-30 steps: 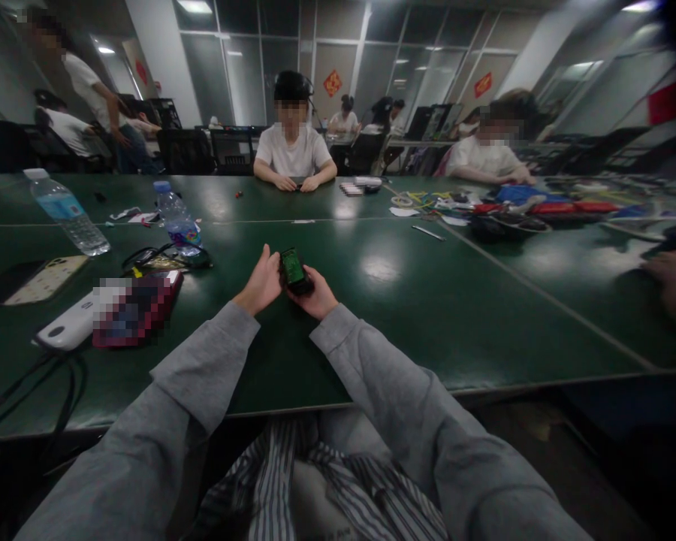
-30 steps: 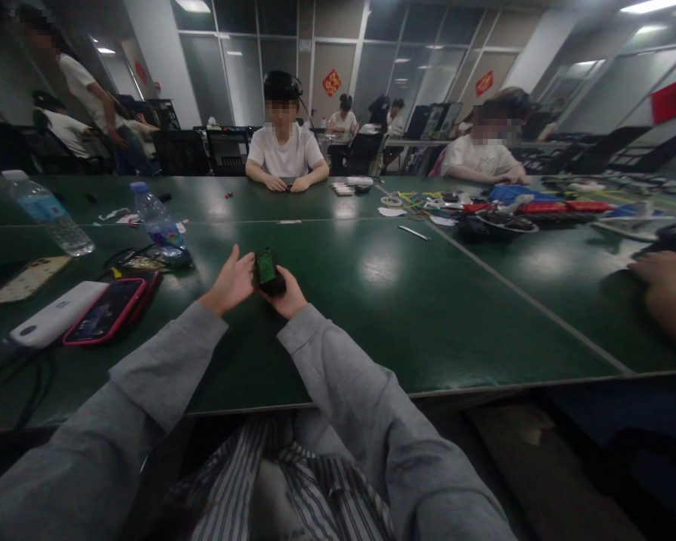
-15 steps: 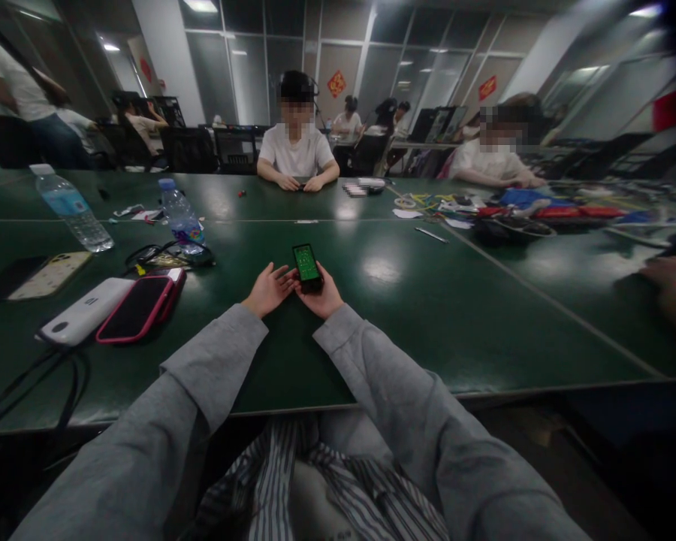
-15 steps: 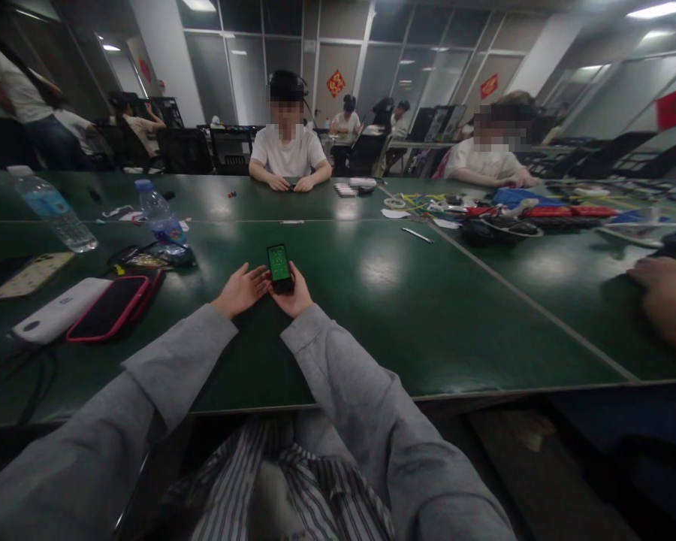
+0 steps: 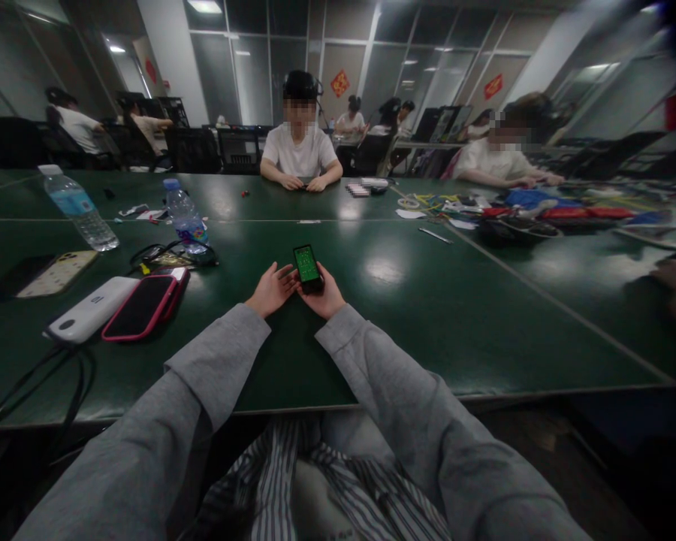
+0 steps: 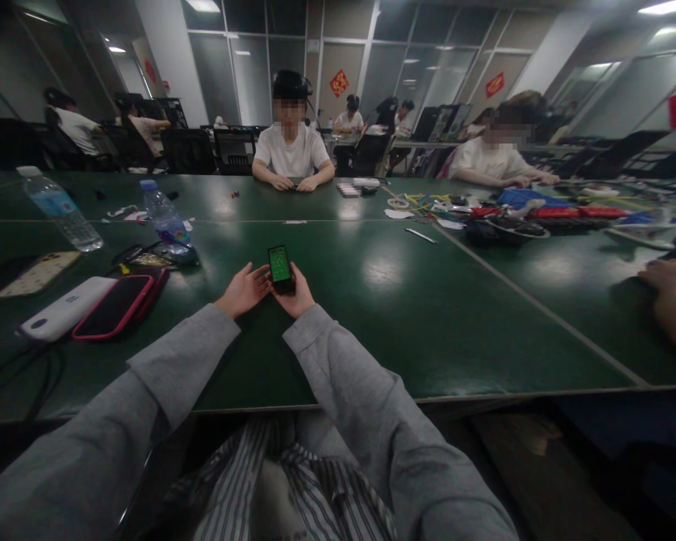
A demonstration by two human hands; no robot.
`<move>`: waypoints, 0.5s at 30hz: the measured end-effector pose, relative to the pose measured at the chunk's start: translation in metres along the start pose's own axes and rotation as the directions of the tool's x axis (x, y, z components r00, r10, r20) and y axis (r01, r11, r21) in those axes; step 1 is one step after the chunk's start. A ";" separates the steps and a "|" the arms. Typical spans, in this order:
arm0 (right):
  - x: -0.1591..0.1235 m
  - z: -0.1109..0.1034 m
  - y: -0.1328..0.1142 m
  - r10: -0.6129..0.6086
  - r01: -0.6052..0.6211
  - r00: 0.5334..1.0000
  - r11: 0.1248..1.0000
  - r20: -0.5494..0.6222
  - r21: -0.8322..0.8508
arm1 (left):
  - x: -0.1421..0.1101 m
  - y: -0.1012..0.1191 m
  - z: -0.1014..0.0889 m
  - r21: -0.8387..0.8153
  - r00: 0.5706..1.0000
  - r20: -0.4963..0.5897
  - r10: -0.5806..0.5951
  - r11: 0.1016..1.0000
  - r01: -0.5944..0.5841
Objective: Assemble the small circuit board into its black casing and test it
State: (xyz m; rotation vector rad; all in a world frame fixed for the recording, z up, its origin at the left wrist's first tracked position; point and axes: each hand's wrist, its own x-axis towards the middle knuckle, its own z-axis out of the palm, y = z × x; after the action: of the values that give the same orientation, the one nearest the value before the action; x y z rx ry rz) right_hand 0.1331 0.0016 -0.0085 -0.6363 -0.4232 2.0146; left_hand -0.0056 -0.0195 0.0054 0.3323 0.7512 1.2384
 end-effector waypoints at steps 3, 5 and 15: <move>0.000 0.001 0.000 -0.014 0.014 1.000 1.000 0.009 -0.021 | 0.002 0.000 -0.001 -0.004 1.000 0.002 0.002 1.000 -0.002; 0.000 0.001 0.000 -0.033 0.034 0.999 0.998 0.005 -0.055 | 0.005 0.000 -0.004 0.001 1.000 -0.002 0.004 1.000 -0.004; 0.010 -0.008 0.010 -0.446 0.422 0.885 0.641 0.137 -0.641 | 0.005 -0.002 -0.004 0.053 1.000 0.015 0.019 0.998 -0.020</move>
State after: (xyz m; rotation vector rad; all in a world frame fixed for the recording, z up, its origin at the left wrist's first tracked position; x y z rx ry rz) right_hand 0.1261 0.0059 -0.0228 -0.8889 -1.1868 1.3493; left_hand -0.0066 -0.0158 -0.0004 0.3924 0.7711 1.2345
